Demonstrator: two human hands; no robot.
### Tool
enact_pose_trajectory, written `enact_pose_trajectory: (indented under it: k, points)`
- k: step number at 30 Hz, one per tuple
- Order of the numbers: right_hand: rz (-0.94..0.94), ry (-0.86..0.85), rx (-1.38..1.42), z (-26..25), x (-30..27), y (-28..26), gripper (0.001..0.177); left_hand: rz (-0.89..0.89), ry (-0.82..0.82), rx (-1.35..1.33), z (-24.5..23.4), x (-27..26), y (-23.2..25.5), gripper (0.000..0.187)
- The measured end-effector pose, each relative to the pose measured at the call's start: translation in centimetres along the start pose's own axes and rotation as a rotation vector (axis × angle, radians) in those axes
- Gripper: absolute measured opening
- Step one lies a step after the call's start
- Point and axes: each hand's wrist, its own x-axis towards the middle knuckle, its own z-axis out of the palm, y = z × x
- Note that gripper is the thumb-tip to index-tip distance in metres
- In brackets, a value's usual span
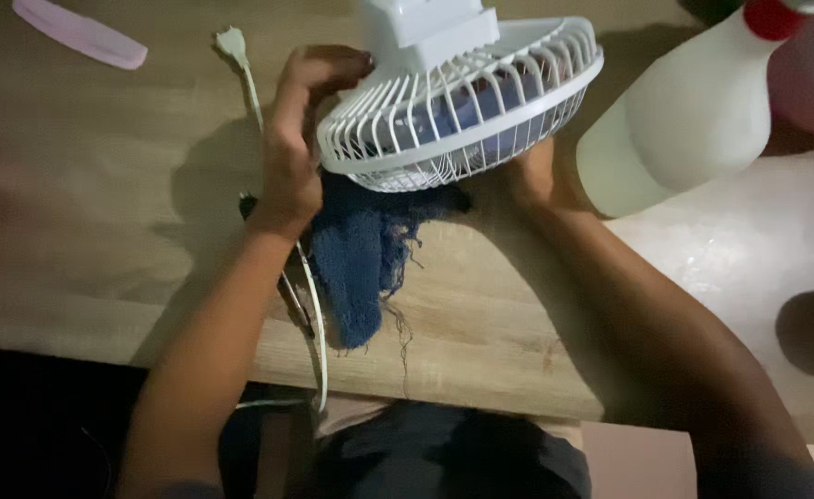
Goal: The person disassembles a small white electric fan on a table. They remove the front grille, fan blades, and rear housing, then use a screwdriver to loosen screws and expose the motor assembly.
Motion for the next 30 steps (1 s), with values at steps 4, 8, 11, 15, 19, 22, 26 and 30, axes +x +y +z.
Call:
enact_pose_trajectory:
  k: [4, 8, 11, 15, 19, 22, 26, 30]
  points:
    - [0.144, 0.145, 0.414, 1.5, -0.1, -0.2, 0.057, 0.222, -0.034, 0.091, 0.2, 0.1, 0.4, 0.087]
    - [-0.030, 0.005, 0.179, 0.1, -0.7, -0.3, 0.080, 0.116, -0.021, 0.017, 0.7, -0.5, 1.2, 0.086]
    - [-0.042, 0.005, -0.014, -1.4, -0.2, -0.9, 0.097, 0.107, 0.036, 0.141, 1.6, -0.4, 1.7, 0.078]
    - [0.161, 0.017, -0.035, -1.8, -0.1, -4.9, 0.100, 0.055, 0.067, -0.009, 2.0, -1.4, 1.8, 0.078]
    - [-0.126, -0.169, 0.025, -2.0, 0.2, -13.1, 0.106, -0.042, 0.219, -0.001, 2.0, -2.5, 0.2, 0.083]
    - [-0.164, -0.240, 0.123, -1.5, 0.3, -18.3, 0.109, -0.176, 0.341, -0.214, 2.1, -3.1, -1.4, 0.084]
    - [-0.187, -0.167, 0.154, -0.2, -0.4, -21.0, 0.105, -0.339, 0.447, -0.522, 2.8, -3.0, -2.1, 0.085]
    - [-0.128, -0.045, 0.087, -1.0, -1.0, -20.2, 0.091, -0.528, 0.215, -0.391, 2.5, -0.9, -1.3, 0.090]
